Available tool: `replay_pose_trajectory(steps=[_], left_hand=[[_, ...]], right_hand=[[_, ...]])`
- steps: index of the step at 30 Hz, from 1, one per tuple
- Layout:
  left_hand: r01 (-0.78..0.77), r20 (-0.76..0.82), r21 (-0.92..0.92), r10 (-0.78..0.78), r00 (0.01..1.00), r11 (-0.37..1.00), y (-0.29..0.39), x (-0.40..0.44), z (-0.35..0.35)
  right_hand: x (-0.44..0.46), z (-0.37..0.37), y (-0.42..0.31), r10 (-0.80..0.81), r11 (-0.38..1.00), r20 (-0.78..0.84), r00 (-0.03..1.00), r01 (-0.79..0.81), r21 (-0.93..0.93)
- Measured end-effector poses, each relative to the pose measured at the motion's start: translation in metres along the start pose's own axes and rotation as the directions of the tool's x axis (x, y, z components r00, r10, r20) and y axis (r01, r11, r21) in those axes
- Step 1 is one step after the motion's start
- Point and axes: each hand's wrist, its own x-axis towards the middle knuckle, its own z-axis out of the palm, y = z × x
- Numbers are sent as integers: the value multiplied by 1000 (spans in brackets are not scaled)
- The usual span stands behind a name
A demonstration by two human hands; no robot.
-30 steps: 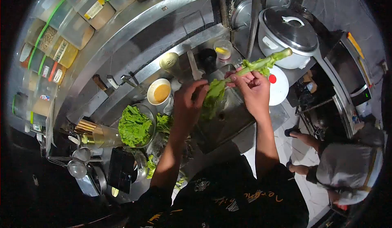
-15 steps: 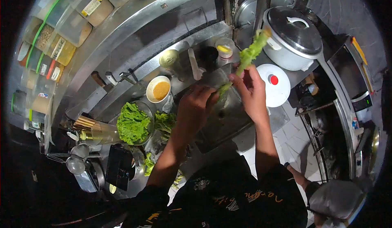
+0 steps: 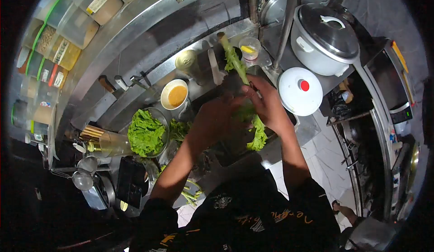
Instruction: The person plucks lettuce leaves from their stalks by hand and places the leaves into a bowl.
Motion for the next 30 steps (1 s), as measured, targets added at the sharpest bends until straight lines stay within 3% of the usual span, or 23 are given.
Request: replay_pose_trajectory(steps=[3, 5, 7, 9, 11, 12, 13, 14, 15, 16, 17, 19, 21, 25, 28, 30], left_hand=[[35, 150, 190, -64, 987, 981, -1, -4, 2], [-2, 138, 250, -34, 990, 968, -34, -20, 29], [37, 161, 252, -79, 984, 967, -38, -20, 16], [162, 221, 201, -205, 953, 966, -34, -18, -13], [199, 47, 74, -203, 978, 977, -52, -36, -11], [213, -45, 18, -212, 976, 977, -63, -47, -5], [308, -54, -193, -323, 945, 932, -78, -63, 10], [377, -45, -398, -428, 903, 836, -94, -81, 32], [456, 56, -699, -593, 803, 551, -91, -82, 35], [406, 154, -896, -730, 666, 182, -88, -83, 39], [317, 228, -948, -689, 688, 3, -87, -87, 39], [130, 325, -925, -565, 759, -358, -71, -85, 19], [45, 269, -935, -621, 736, -352, -60, -78, 14], [-38, 195, -956, -727, 658, -291, -53, -84, 15], [-85, 209, -933, -718, 664, -349, -59, -106, 15], [39, 164, -983, -773, 612, -178, -64, -128, 21]], right_hand=[[-1, 1, -1, -40, 998, 61, 997, 43, -56], [-6, 8, 16, -145, 989, 62, 987, 146, -9], [-8, 3, 14, -152, 988, 92, 984, 151, 24], [-10, -1, 18, -143, 990, 89, 986, 143, 8], [-11, -11, 33, -127, 990, 49, 991, 129, -49], [-12, -14, 32, 33, 999, 60, 998, -34, 9], [-14, -16, 31, 192, 978, 85, 978, -198, 59], [-18, -13, 34, 323, 929, 84, 943, -333, 164], [-17, -5, 32, 394, 879, 107, 913, -408, 246], [-17, 3, 27, 464, 816, 135, 875, -482, 320], [-20, 12, 23, 533, 739, 169, 829, -553, 385], [-29, 41, 30, 240, 921, 141, 960, -271, 280], [-32, 69, 27, -145, 987, 146, 979, 132, 95], [-37, 123, 20, 77, 983, 115, 990, -95, 157], [-43, 153, 64, 252, 874, 243, 937, -328, 358], [-46, 164, 101, 304, 817, 285, 909, -402, 413]])
